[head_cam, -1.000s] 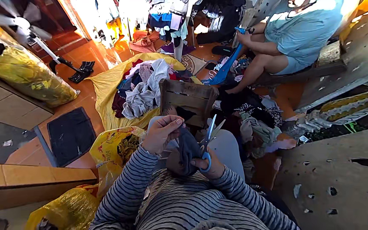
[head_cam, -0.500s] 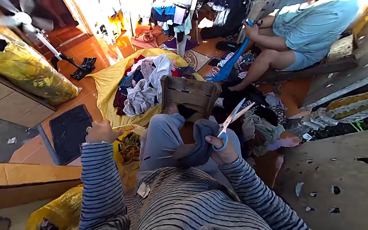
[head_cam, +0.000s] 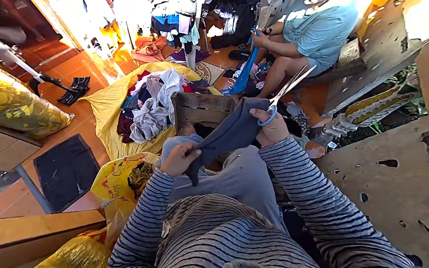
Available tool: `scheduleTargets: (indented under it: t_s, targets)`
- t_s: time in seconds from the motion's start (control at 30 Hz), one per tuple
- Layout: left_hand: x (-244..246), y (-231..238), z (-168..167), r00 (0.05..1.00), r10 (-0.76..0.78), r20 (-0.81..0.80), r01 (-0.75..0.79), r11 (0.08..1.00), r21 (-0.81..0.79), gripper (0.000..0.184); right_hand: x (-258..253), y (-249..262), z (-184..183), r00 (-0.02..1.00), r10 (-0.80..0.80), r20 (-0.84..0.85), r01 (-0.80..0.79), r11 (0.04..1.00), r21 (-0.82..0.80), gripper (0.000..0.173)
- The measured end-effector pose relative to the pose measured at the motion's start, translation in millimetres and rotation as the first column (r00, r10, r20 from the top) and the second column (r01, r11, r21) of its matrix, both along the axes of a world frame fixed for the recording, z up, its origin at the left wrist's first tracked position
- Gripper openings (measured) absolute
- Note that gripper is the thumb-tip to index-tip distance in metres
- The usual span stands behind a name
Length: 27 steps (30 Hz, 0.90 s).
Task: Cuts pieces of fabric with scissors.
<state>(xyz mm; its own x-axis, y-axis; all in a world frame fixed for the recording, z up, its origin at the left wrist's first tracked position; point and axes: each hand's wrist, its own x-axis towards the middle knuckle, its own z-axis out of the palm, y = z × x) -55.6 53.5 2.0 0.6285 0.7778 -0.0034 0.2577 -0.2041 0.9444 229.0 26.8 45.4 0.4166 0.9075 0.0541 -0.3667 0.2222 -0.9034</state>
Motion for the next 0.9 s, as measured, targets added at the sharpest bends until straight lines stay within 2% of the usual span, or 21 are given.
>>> scheduleTargets:
  t_s: [0.07, 0.13, 0.27, 0.5, 0.63, 0.77, 0.83, 0.9]
  targets:
    - [-13, 3, 2, 0.992, 0.113, 0.057, -0.108, 0.991, -0.081, 0.024, 23, 2, -9, 0.962, -0.130, 0.239, 0.129, 0.991, 0.021, 0.032]
    - [-19, 6, 4, 0.965, 0.246, 0.091, -0.231, 0.962, -0.144, 0.024, 38, 0, -13, 0.939, -0.187, 0.288, 0.184, 0.982, 0.040, 0.031]
    - [-19, 5, 12, 0.923, 0.366, 0.118, -0.322, 0.903, -0.284, 0.026, 46, -5, -13, 0.963, -0.225, 0.145, 0.231, 0.973, -0.027, 0.020]
    - [-18, 4, 6, 0.870, 0.456, 0.188, -0.315, 0.807, -0.499, 0.024, 44, -8, -19, 0.971, -0.237, -0.022, 0.233, 0.966, -0.110, 0.014]
    - [-36, 6, 17, 0.882, 0.409, 0.233, -0.271, 0.846, -0.459, 0.025, 38, -17, -23, 0.984, -0.153, -0.090, 0.140, 0.981, -0.135, 0.008]
    - [-83, 12, 22, 0.897, 0.279, 0.344, -0.144, 0.918, -0.370, 0.031, 17, -34, -22, 0.992, 0.039, -0.121, -0.058, 0.986, -0.153, 0.011]
    - [-98, 15, 22, 0.901, 0.304, 0.310, -0.188, 0.917, -0.351, 0.030, 4, -37, -28, 0.991, 0.067, -0.120, -0.088, 0.979, -0.184, 0.013]
    - [-108, 19, 17, 0.899, 0.400, 0.180, -0.334, 0.890, -0.311, 0.021, -12, -36, -44, 0.996, 0.062, -0.058, -0.076, 0.958, -0.275, 0.015]
